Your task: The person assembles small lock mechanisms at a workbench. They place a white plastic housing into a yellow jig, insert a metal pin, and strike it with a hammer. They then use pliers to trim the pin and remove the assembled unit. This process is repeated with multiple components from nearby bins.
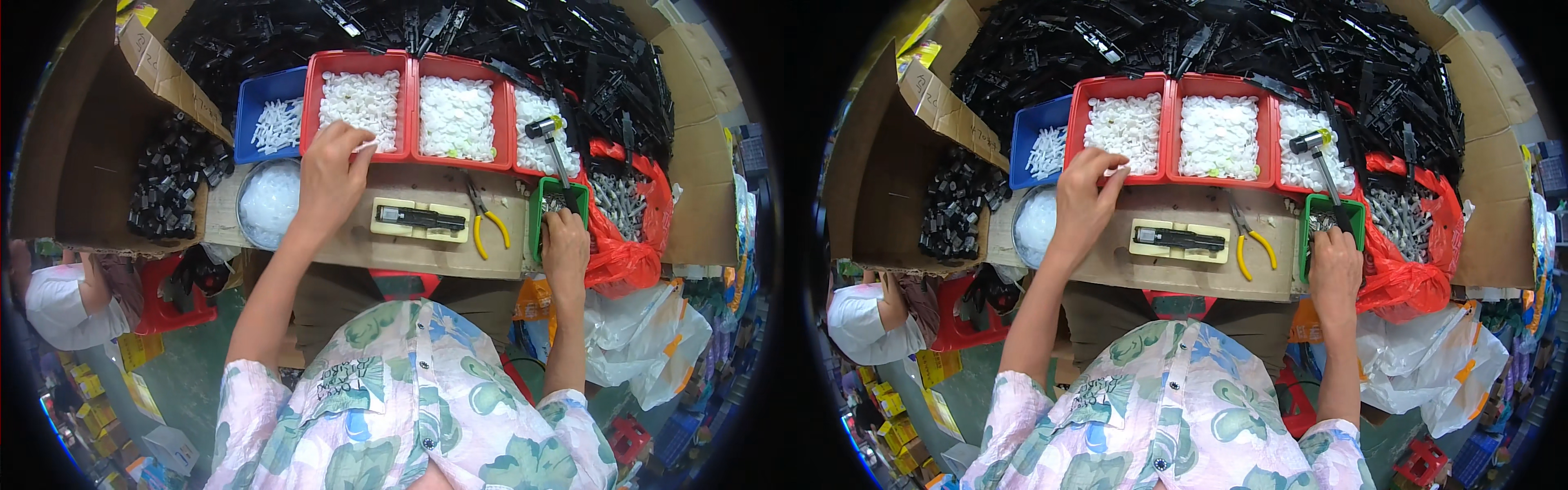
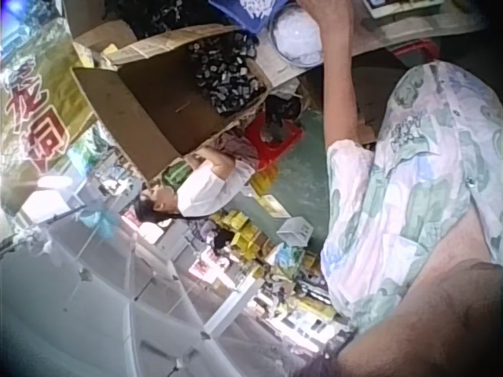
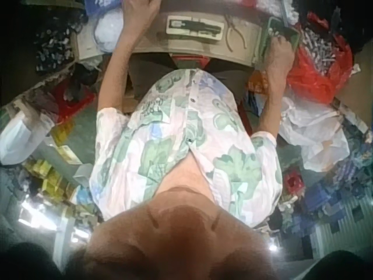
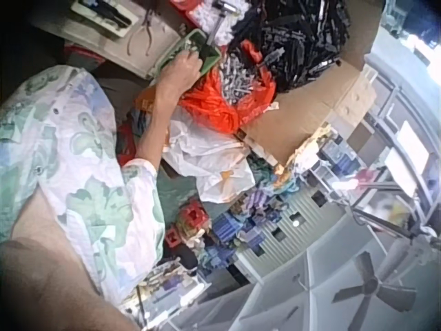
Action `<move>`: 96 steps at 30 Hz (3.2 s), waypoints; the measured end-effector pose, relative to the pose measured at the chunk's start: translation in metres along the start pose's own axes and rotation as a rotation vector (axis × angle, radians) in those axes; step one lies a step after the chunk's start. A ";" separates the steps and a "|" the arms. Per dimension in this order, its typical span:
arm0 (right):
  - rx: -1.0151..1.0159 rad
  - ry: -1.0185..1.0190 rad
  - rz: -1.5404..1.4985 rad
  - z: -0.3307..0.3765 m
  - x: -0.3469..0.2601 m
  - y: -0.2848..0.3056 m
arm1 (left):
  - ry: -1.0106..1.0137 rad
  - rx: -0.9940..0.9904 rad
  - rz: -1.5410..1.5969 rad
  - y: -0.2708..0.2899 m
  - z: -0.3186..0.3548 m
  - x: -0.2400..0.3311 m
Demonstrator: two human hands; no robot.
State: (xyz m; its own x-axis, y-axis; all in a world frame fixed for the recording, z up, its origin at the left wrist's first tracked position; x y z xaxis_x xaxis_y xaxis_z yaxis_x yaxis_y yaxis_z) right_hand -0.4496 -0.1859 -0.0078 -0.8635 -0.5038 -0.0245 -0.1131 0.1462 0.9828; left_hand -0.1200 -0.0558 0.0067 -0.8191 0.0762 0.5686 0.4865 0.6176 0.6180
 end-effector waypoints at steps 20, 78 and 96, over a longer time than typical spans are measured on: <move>-0.003 -0.117 -0.795 -0.003 -0.016 0.035 | 0.010 -0.196 0.138 -0.014 -0.041 -0.036; -0.080 0.198 -1.036 -0.009 -0.149 -0.023 | -0.119 0.035 0.114 -0.015 0.092 0.030; -0.105 0.211 -0.983 -0.014 -0.147 -0.027 | -0.334 -0.180 -0.058 -0.019 0.086 0.029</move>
State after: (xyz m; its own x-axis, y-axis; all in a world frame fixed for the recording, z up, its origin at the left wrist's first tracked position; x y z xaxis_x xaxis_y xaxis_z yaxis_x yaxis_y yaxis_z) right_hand -0.3126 -0.1273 -0.0283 -0.3052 -0.5019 -0.8093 -0.6751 -0.4854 0.5556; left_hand -0.1788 0.0018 -0.0349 -0.8862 0.3141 0.3405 0.4579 0.4832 0.7462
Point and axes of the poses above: each hand's wrist, its own z-axis away from the middle knuckle, its own y-axis out of the back of the hand, x = y × z, the point moved 2 cm from there along -z, towards the middle knuckle, and after that the axes turned 11 degrees about -y, right-handed, at the moved point
